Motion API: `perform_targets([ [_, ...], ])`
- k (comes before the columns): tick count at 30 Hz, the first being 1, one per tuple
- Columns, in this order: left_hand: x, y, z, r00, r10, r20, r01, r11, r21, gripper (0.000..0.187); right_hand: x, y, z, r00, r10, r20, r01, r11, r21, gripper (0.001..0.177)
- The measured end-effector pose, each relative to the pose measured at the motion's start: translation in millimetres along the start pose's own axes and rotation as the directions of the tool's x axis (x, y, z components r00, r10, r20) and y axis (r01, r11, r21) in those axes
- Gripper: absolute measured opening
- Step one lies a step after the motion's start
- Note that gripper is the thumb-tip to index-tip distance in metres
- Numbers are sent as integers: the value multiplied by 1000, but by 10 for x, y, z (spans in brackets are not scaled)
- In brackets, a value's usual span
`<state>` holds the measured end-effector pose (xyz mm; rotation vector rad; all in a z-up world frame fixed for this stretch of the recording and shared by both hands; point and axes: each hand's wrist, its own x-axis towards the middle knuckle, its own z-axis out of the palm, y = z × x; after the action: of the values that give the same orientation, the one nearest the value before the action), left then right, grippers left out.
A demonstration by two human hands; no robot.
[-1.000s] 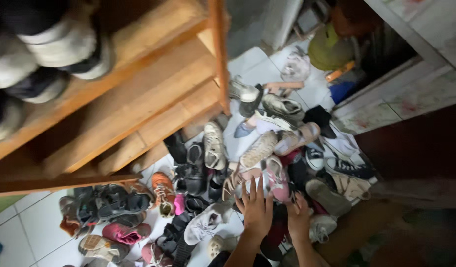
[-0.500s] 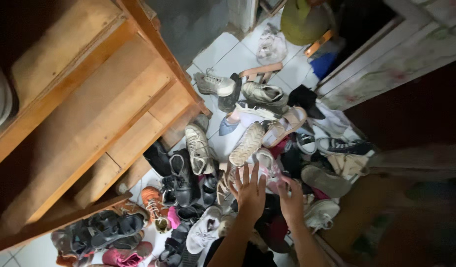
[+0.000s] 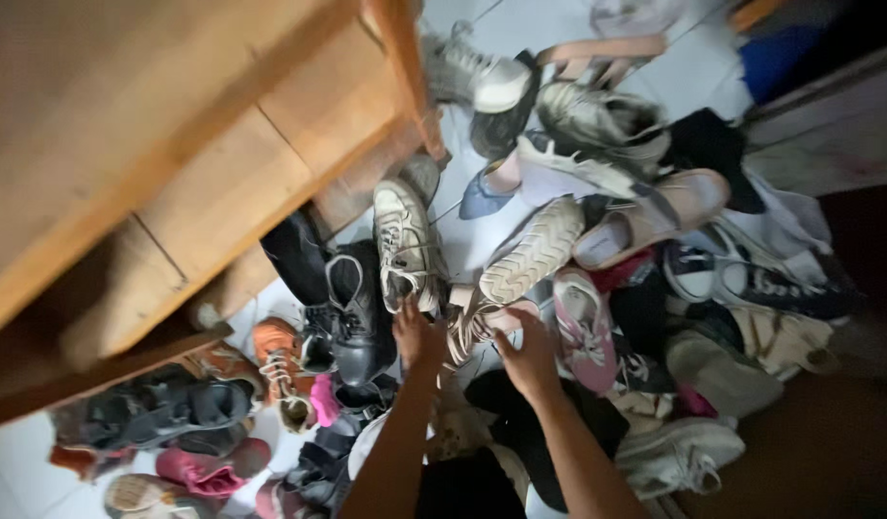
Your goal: The person cleans various shoes using a feather duster and places them on a wooden shoe rack. They pick up shoes from the floor, dust them, and arrange them on the shelves.
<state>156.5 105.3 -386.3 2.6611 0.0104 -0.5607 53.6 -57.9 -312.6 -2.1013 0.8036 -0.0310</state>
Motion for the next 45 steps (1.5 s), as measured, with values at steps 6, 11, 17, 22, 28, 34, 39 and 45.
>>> perform_targets([
  [6, 365, -410, 0, 954, -112, 280, 71, 986, 151, 79, -74, 292, 597, 968, 91, 235, -86, 996, -30, 55],
  [11, 608, -619, 578, 948, -123, 295, 137, 990, -29, 36, -152, 185, 353, 962, 264, 68, -157, 739, -655, 64],
  [17, -322, -59, 667, 941, 327, 82, -305, 929, -208, 68, 28, 944, -183, 954, 300, 31, -169, 615, -770, 51],
  [22, -973, 503, 637, 917, 371, 148, -319, 904, -286, 72, -257, 1242, -328, 985, 13, 172, 123, 645, -754, 36],
  [28, -1264, 652, 630, 798, -48, 601, 426, 751, -505, 71, -833, 409, -669, 948, -120, 295, 243, 871, -427, 25],
  [34, -1392, -53, 585, 724, -100, 683, 674, 319, -667, 51, -1256, -424, -900, 906, -349, 241, 411, 864, -293, 26],
  [39, -1607, -526, 750, 699, -97, 709, 703, -93, -705, 34, -1727, -778, -984, 950, -300, 90, 313, 902, -296, 36],
  [45, -2051, -841, 472, 706, 21, 708, 632, -472, -615, 14, -2229, -544, -695, 972, 125, -201, -123, 992, 23, 71],
])
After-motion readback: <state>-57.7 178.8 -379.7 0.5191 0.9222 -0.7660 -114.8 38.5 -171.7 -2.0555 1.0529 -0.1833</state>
